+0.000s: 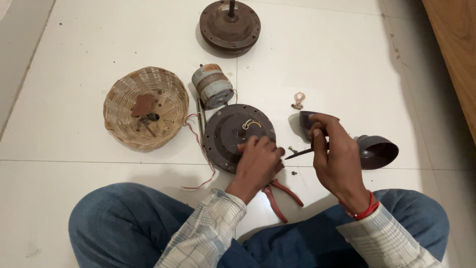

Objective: The person sits cross-legged on the floor disassembling a ceiling fan motor. They unscrew fasteners from the motor housing with a screwdriver, hold the housing steady with one hand, and manipulate the capacitor and wires on top of the housing while other fan parts lie nearby.

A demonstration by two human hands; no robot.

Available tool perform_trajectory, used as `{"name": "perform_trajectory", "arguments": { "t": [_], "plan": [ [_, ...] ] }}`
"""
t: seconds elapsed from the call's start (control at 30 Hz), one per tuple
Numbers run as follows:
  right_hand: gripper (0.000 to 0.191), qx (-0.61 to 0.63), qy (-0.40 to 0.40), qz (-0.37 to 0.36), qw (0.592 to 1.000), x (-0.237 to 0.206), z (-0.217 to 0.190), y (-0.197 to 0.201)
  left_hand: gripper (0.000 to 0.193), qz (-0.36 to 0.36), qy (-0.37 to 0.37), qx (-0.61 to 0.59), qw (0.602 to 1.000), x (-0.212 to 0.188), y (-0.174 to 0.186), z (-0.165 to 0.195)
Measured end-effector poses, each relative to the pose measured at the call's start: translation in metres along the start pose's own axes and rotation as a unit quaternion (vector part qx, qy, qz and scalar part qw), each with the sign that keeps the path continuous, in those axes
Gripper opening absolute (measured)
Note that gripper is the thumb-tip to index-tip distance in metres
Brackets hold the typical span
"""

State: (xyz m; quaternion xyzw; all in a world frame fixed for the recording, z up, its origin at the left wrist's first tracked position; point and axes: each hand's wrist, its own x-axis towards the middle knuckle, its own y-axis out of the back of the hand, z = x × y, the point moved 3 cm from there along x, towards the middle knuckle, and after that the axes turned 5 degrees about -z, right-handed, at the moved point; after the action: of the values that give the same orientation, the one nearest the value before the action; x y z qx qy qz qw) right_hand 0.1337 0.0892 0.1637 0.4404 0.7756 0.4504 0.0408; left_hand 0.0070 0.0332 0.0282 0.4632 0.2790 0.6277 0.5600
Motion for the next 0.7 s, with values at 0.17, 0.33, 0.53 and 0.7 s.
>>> {"name": "perform_trajectory", "arguments": {
  "t": [0.17,0.33,0.53,0.7],
  "plan": [
    [0.024,-0.006,-0.018,-0.011,1.000,-0.005,0.015,-0.005,0.018,0.004,-0.013,0.021,1.000,-0.004,-0.004,0.005],
    [0.023,-0.013,-0.001,-0.017,1.000,-0.012,0.019,-0.012,0.021,0.046,0.003,0.021,0.999,0.000,0.015,0.007],
    [0.040,-0.019,-0.034,-0.082,0.996,-0.013,0.020,-0.011,0.025,0.150,0.057,-0.054,0.986,0.008,0.070,-0.003],
    [0.061,0.020,-0.064,-0.181,0.981,-0.008,0.021,-0.004,0.033,0.232,0.081,-0.033,0.969,0.003,0.110,-0.020]
  ]
}}
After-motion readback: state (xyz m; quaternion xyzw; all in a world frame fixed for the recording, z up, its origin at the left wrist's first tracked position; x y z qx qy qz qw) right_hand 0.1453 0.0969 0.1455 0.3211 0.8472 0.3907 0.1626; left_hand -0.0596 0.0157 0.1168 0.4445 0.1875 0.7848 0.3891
